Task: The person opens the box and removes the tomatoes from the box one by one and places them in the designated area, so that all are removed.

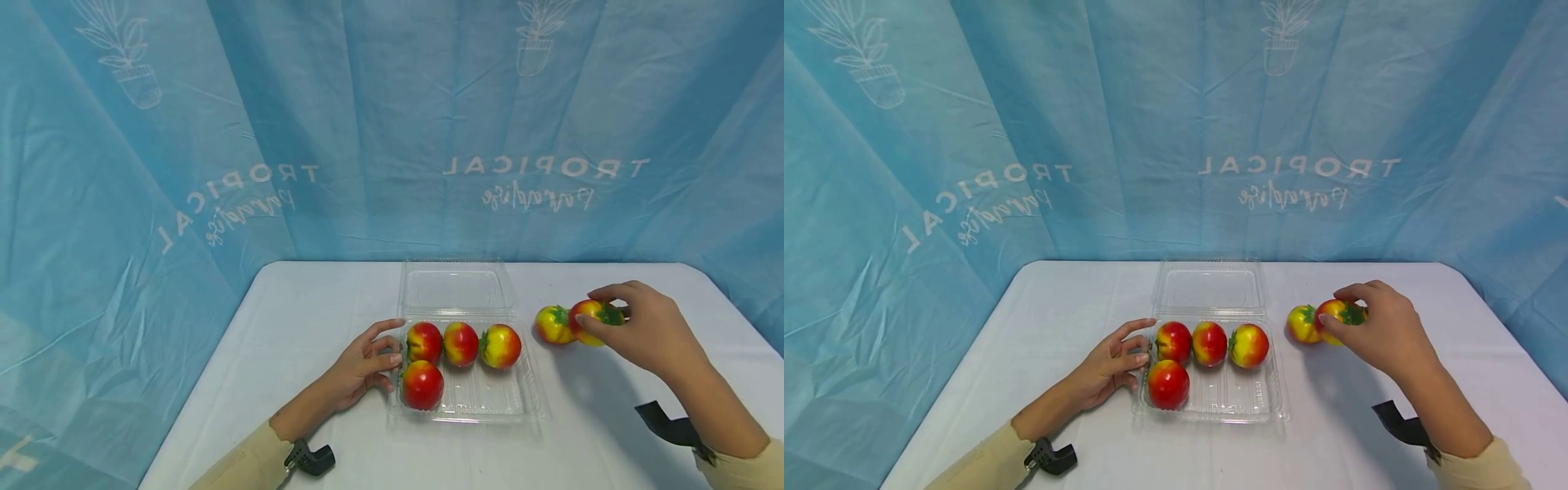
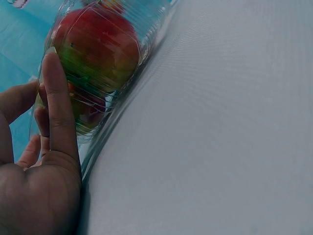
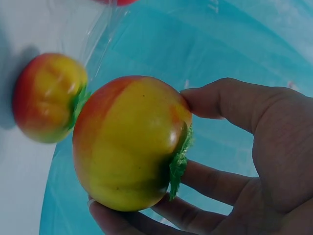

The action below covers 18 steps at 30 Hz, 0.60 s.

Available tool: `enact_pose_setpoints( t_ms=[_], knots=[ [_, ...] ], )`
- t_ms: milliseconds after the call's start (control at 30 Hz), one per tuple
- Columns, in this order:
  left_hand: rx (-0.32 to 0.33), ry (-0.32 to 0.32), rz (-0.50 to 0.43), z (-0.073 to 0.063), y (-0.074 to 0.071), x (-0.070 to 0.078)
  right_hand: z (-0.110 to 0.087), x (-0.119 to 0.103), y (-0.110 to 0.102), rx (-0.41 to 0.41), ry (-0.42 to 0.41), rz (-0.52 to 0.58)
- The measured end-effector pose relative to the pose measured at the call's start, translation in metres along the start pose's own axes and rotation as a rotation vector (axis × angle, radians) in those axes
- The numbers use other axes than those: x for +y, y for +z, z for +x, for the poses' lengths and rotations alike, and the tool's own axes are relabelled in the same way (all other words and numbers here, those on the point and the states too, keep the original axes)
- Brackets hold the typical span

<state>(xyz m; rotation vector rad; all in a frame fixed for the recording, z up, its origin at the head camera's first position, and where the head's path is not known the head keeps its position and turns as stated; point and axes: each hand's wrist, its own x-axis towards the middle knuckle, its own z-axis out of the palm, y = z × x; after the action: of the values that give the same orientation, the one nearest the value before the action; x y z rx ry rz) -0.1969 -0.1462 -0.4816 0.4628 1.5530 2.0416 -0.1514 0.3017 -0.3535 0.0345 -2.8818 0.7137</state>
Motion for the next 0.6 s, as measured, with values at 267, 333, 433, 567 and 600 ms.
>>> enact_pose_setpoints(
  t_ms=[267, 333, 433, 567, 600],
  knots=[
    [0.001, -0.003, 0.004, 0.000, 0.000, 0.000, 0.012, 0.023, -0.004, -0.021, 0.064, 0.001],
    [0.001, -0.002, 0.006, 0.000, 0.000, 0.001, 0.014, 0.027, -0.004, -0.016, 0.075, -0.007],
    [0.000, -0.002, 0.011, 0.000, 0.000, 0.000, 0.016, 0.033, -0.004, -0.014, 0.090, -0.018],
    [0.000, -0.004, 0.015, 0.000, -0.001, 0.000, 0.020, 0.040, -0.003, -0.013, 0.109, -0.032],
    [0.000, -0.004, 0.015, 0.000, -0.001, 0.000, 0.021, 0.042, -0.003, -0.015, 0.115, -0.034]
  ],
)
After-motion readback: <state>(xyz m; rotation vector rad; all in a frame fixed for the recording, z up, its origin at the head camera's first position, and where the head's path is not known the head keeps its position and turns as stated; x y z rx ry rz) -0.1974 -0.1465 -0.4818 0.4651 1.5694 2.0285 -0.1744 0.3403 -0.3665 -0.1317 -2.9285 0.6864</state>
